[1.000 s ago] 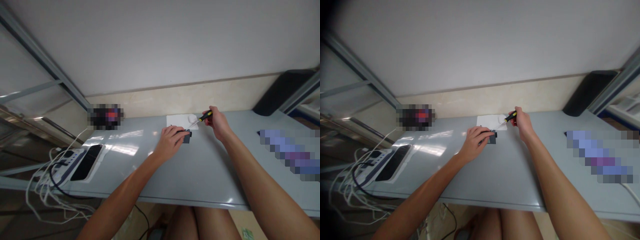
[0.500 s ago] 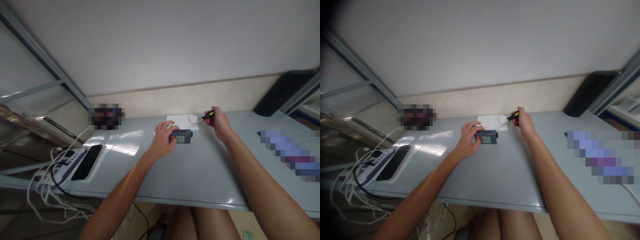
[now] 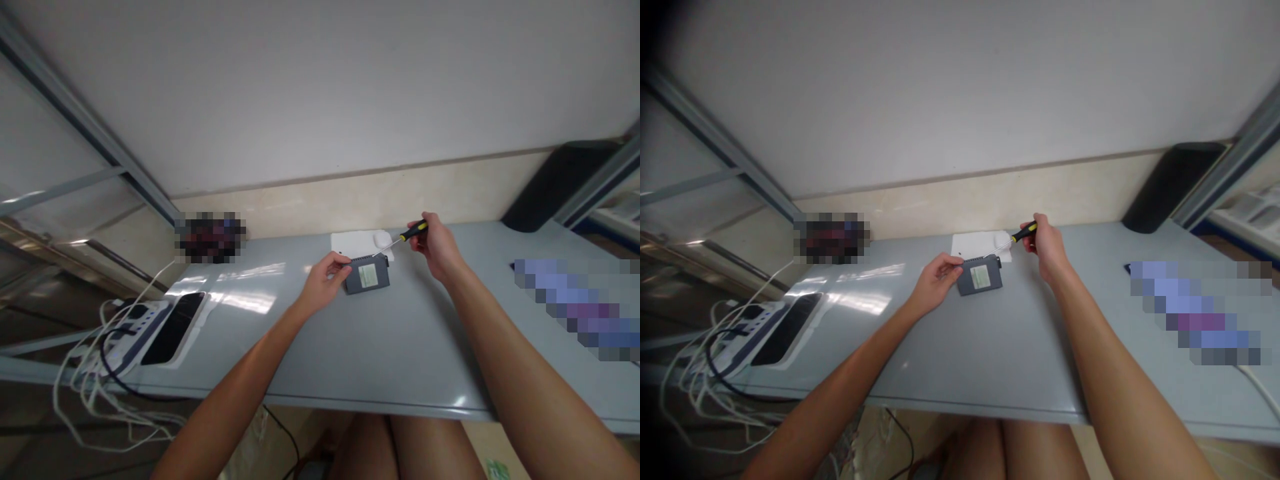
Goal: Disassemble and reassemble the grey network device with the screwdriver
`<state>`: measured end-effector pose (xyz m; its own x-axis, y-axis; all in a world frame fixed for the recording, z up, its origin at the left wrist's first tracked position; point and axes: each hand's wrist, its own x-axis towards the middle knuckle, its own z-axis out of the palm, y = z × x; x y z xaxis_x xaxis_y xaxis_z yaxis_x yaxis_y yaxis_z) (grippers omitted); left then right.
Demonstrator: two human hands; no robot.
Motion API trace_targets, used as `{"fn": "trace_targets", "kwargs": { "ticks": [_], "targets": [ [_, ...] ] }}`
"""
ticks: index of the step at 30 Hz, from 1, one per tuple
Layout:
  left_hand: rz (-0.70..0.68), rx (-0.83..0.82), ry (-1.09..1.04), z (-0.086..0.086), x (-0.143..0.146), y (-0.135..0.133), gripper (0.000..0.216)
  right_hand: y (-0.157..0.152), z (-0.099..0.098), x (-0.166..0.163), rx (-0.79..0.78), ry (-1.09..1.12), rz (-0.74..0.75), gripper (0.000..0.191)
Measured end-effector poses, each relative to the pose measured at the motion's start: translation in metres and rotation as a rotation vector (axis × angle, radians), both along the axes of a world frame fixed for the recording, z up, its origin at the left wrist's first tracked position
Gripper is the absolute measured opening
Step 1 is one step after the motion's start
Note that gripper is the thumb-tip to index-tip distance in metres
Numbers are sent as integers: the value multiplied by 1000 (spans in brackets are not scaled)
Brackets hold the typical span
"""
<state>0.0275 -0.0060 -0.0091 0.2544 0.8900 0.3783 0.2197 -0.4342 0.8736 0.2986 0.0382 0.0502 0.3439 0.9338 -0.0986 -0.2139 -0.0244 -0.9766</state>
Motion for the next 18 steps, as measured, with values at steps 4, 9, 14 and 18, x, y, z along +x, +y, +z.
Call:
{"fn": "trace_targets", "kwargs": {
  "ticks": [4, 9, 14, 18],
  "targets": [
    [64, -31, 2, -4, -1, 7, 28, 2, -1, 3, 13, 5, 1, 41],
    [178, -32, 146, -4, -4, 10, 21, 1, 1, 3, 7, 17, -21, 39],
    [161, -56, 202, -5, -5, 11, 19, 0, 2, 2, -4, 18, -23, 40],
    [172, -19, 324, -5, -4, 10, 22, 0, 2, 2, 3, 19, -25, 41]
  ]
}}
